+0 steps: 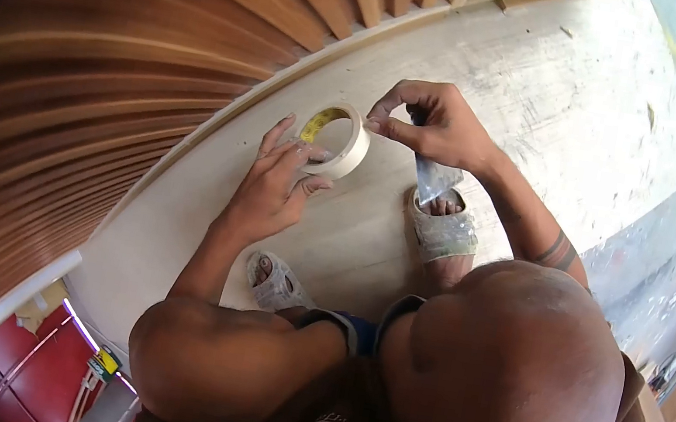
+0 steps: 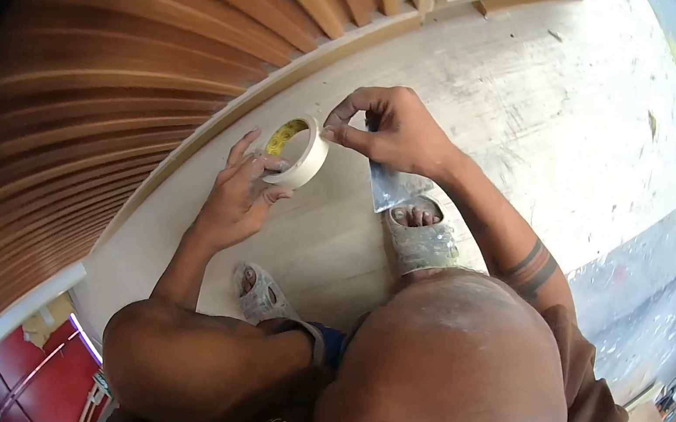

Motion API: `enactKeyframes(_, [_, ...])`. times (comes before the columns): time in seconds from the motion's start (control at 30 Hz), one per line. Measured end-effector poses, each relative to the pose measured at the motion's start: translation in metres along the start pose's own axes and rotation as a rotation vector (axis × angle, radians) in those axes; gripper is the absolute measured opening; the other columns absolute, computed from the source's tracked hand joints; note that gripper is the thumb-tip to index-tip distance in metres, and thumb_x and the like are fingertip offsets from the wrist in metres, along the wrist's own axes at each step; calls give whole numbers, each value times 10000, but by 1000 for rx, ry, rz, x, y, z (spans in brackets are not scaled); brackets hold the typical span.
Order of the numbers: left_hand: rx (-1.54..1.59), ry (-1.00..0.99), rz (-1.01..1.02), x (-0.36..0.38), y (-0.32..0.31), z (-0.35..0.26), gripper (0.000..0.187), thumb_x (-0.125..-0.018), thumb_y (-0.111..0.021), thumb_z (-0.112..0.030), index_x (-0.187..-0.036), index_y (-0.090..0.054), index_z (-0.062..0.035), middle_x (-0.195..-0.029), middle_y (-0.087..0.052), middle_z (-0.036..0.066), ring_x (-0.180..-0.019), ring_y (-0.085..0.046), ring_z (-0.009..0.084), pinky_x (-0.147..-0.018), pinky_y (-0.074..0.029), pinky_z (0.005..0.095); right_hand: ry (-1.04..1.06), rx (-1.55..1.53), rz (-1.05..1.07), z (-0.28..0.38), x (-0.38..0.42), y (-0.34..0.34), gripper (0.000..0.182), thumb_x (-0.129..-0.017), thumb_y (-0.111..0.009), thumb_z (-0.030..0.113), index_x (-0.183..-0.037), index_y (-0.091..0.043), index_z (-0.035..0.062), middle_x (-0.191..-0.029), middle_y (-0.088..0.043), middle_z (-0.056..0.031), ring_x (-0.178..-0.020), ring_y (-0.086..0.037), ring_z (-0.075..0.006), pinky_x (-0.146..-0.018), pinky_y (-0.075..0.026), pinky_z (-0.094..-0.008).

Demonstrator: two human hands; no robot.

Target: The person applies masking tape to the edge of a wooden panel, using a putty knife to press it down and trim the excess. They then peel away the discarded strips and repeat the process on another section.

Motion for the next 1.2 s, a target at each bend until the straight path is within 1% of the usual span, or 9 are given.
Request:
enactKeyframes(0.17, [-87,-114,38,-26,-4,-4,313,-899,-810,-111,-1175,-681,-39,-1106,-731,181,-1207,-628,445,-1141,-433,539,54,243,-106,-10,2,22,142,-897,-824,180,-956,-804,53,-794,-737,-76,-597,-602,-130,-561,-477,-304])
enactKeyframes(0.23, [-139,-230,18,-44,-1,-16,312,-868,-839,-82,-1119,-680,13,-979,-730,181,-924,-685,391,-964,-540,490,123,324,-198,-9,1,26,132,-896,-817,179,-944,-799,57,-818,-735,-89,-597,-625,-169,-568,-499,-324])
enactKeyframes(0.33, [-213,-287,108,-69,1,-28,307,-875,-836,-100,-1107,-676,23,-955,-723,202,-881,-694,378,-804,-562,460,173,381,-350,-4,2,29,113,-900,-803,170,-929,-789,62,-850,-729,-101,-601,-656,-225,-576,-531,-351])
enactKeyframes(0.4, [-273,-250,134,-84,3,-43,307,-885,-833,-130,-1094,-673,27,-925,-721,208,-849,-702,382,-748,-560,464,167,347,-411,-5,-1,33,103,-903,-797,162,-927,-784,63,-858,-724,-99,-605,-664,-243,-579,-539,-358])
enactKeyframes(0.47, [-333,-204,163,-99,4,-60,312,-896,-830,-160,-1082,-669,30,-894,-720,214,-816,-711,385,-692,-559,468,310,353,-560,-4,-1,38,99,-907,-812,85,-967,-770,18,-835,-710,-86,-580,-578,-122,-528,-463,-287])
enactKeyframes(0.53, [-267,-16,136,-113,10,-65,370,-892,-840,-234,-1070,-661,36,-829,-730,227,-734,-727,410,-636,-560,482,292,363,-655,1,-2,51,77,-892,-805,111,-940,-776,58,-864,-732,-90,-599,-673,-208,-559,-538,-330])
enactKeyframes(0.73, [-252,368,-121,-147,-4,-46,384,-861,-871,-280,-998,-670,17,-824,-756,245,-699,-750,408,-640,-584,473,313,371,-842,-18,-12,85,83,-890,-813,123,-934,-781,61,-854,-743,-69,-566,-664,-183,-544,-537,-312])
enactKeyframes(1.07, [-352,22,-384,-144,-68,-69,307,-863,-847,-175,-1036,-668,5,-899,-729,187,-794,-680,409,-769,-534,501,402,399,-924,-55,-39,102,143,-892,-819,180,-1021,-832,118,-828,-727,-43,-588,-686,-195,-546,-542,-320])
enactKeyframes(1.2, [-351,35,-421,-143,-73,-59,290,-876,-838,-158,-1039,-659,4,-912,-722,183,-809,-667,409,-781,-519,494,389,428,-945,-50,-48,99,156,-888,-818,163,-1039,-837,129,-760,-699,-46,-566,-657,-202,-530,-515,-331])
Point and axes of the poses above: each hand's wrist, its own x-axis away from the middle knuckle, its own y-axis out of the back of the hand, z = x × y, the point moved 4 cm from there along -x, towards the middle knuckle
